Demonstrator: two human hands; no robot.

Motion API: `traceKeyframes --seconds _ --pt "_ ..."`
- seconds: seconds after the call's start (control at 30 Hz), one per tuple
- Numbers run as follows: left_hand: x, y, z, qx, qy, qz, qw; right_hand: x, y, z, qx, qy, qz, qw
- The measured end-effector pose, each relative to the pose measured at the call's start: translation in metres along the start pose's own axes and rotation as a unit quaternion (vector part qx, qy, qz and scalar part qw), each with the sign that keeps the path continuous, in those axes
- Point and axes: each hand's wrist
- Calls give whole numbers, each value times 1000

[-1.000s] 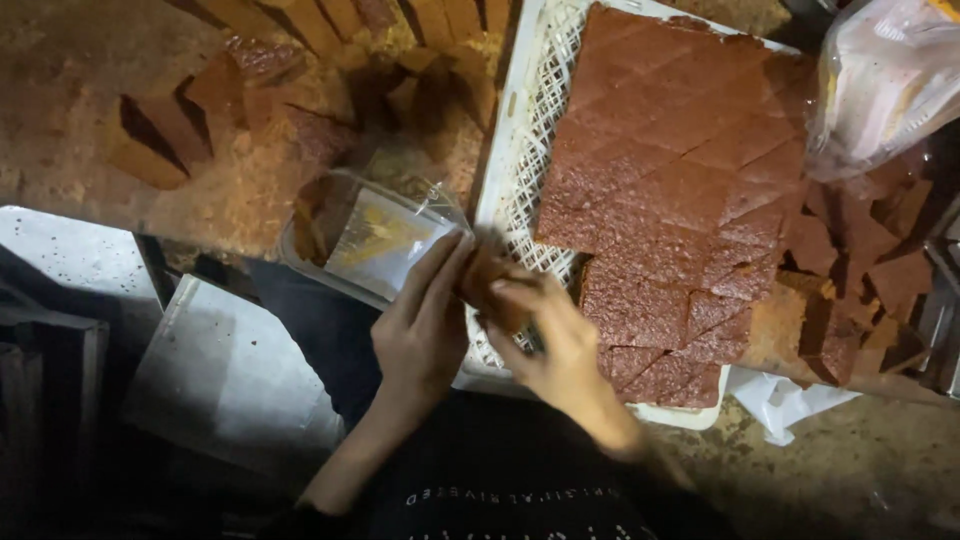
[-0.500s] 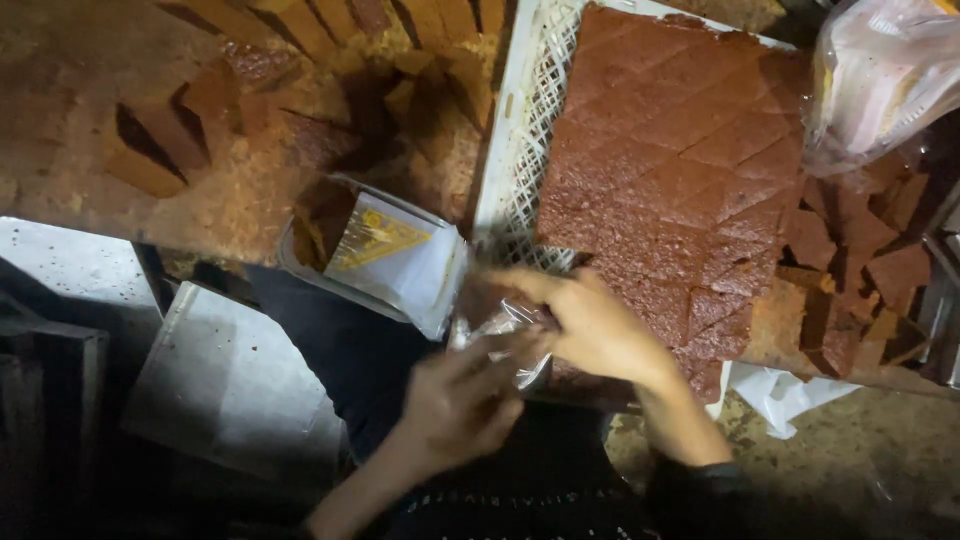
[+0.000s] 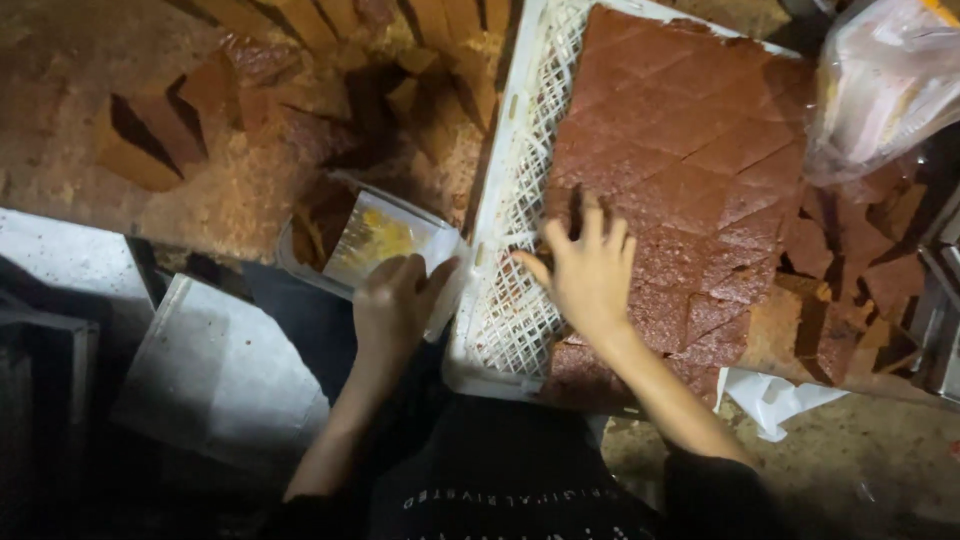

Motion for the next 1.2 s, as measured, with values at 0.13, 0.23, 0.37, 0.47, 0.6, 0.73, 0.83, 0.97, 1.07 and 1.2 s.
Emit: traceKeyframes --seconds 0.13,0.23,0.37,0.47,0.6,0.73,0.83,0.97,1.07,1.2 --pt "5 6 -3 -21 -94 5 995 15 31 39 -33 128 48 990" --pt "7 1 -4 16 -119 -49 992 21 17 90 -316 303 -8 899" --pt "21 21 -18 91 -144 -90 981 25 -9 100 -662 370 103 643" --pt "17 14 -11 104 -131 -63 984 50 -1 108 -472 252 199 821" --pt "9 13 -9 154 -115 -51 980 68 17 124 -318 212 201 902" --pt "12 14 -12 153 -120 -49 980 58 -19 123 -744 401 195 497" --pt "18 17 -16 145 -119 -48 981 70 2 132 -651 444 293 541" --pt "8 1 0 187 -138 -54 971 83 32 158 -599 435 345 577" --pt "6 -4 2 235 -153 -63 958 68 -2 140 -675 454 303 497" --pt "3 -8 7 197 -193 -61 959 71 -31 126 -801 413 224 370"
Point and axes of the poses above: each hand's wrist, its own x-axis away from the middle knuckle, its own y-axis out of the palm, z = x × y, and after that the axes turned 5 degrees about -y, right-handed
